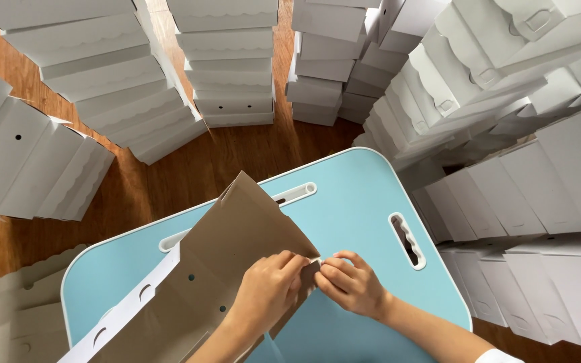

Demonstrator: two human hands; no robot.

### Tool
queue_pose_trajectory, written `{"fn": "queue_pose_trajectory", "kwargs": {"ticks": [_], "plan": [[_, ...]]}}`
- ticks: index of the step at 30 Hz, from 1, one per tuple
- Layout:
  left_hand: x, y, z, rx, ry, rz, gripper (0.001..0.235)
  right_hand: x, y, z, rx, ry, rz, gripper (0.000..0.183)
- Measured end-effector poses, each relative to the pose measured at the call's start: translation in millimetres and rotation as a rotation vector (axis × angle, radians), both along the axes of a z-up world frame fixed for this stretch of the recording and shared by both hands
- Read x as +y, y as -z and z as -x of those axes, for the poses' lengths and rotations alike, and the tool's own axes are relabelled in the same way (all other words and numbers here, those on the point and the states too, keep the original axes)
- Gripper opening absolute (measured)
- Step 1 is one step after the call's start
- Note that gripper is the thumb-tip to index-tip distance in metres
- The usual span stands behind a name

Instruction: The person assembles a flat cardboard box by folding its flaps and inserting tabs into slots to form the box structure. The person works on a light blue tray with stacks of similar boxes visible in the background.

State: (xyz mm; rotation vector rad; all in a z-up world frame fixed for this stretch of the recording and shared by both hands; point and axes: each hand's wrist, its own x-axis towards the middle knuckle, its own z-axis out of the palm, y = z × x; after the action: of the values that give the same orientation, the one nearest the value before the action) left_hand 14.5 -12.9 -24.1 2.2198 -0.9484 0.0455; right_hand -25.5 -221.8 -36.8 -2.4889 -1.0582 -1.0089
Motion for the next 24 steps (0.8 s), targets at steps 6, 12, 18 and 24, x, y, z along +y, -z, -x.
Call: {"fn": "queue_pose_trajectory", "kwargs": {"ticks": [6,12,18,24], "plan": [[-6.7,-8.1,5.5,0.121,0.024,0.086,0.008,7.9,-10.0,1.2,-0.027,-0.039,0.007,0.017],[-9.1,-1.2,8.8,0.124,0.018,0.083,0.039,3.5,-5.2,2.7,-0.004,-0.017,0.017,0.019],[-12.5,-11.9,16.7,0.128,0.017,0.144,0.022,-0.9,7.4,7.0,-0.120,-0.056,-0.025,0.016],[-9.0,-5.0,21.1,0.125,0.020,0.122,0.024,4.6,-0.2,7.1,-0.160,-0.058,-0.030,0.018]]}}
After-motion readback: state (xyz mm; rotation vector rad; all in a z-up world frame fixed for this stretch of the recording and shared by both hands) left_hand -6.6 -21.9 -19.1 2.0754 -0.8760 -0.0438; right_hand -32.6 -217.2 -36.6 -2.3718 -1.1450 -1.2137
